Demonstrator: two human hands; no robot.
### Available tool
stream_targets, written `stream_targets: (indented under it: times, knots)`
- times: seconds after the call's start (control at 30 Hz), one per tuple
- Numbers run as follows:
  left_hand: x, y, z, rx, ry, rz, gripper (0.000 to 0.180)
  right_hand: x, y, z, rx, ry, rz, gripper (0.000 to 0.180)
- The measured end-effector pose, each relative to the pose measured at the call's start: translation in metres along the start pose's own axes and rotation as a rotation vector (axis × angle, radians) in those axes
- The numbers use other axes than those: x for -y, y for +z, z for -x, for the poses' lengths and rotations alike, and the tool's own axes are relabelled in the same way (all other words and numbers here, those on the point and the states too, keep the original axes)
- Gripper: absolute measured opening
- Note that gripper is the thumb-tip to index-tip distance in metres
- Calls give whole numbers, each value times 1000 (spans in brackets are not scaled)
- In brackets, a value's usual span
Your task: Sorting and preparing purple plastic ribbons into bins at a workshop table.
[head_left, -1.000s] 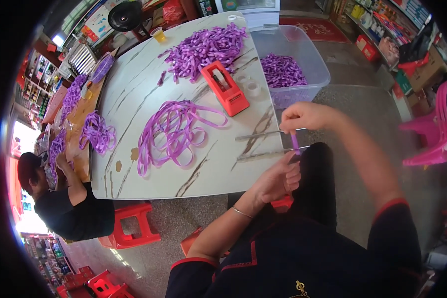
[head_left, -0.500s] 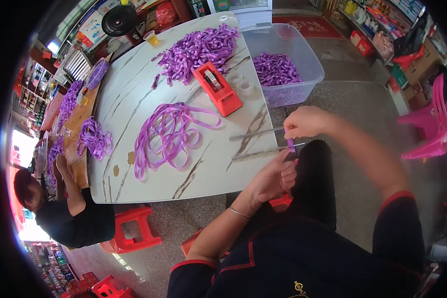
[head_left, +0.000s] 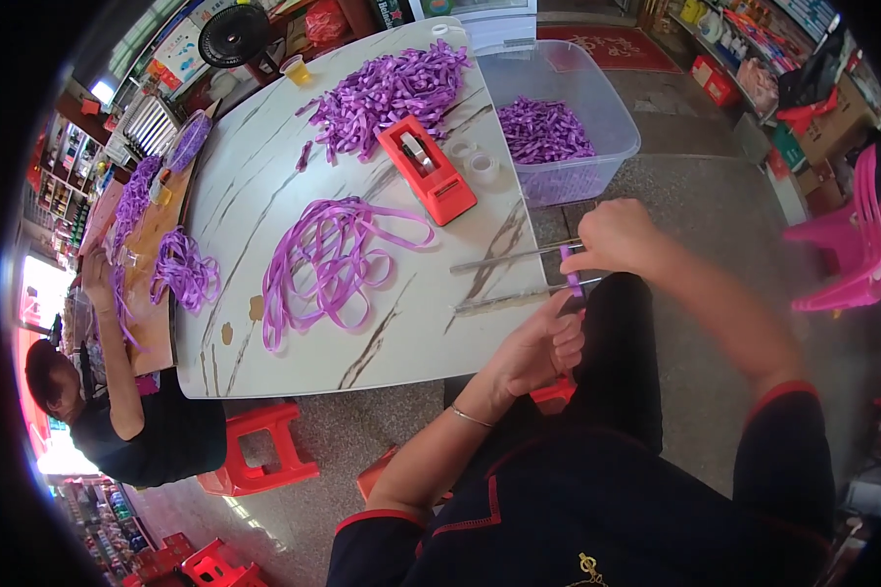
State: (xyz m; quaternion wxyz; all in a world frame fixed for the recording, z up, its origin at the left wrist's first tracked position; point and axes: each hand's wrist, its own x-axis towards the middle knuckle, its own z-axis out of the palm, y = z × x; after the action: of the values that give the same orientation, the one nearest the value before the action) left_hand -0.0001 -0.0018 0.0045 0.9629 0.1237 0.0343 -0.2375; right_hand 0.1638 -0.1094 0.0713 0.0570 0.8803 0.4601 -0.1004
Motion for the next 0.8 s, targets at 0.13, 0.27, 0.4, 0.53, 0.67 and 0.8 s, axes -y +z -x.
stream_targets:
  times: [0.13,0.27,0.4,0.53,0.67,0.8]
  knots:
    - [-1,-4,2,1,7,4,42,-31,42,2,-50,56,-677,42]
    - [0,1,0,10,4,-25,42,-44,118,3,-58,278,-1711,30]
    - [-1,6,0,-48,9,-27,44,2,161,-6,221,299,-2413,17]
    - [0,6,-2,-32,11,-52,46,36,158,-3,156,171,-2774,27]
    - [0,7,-1,-53,21,-52,48,42,167,-9,254,-29,-2725,31]
    - [0,8,-2,-62,14,-54,49,38,182,-17,261,-55,-2776,27]
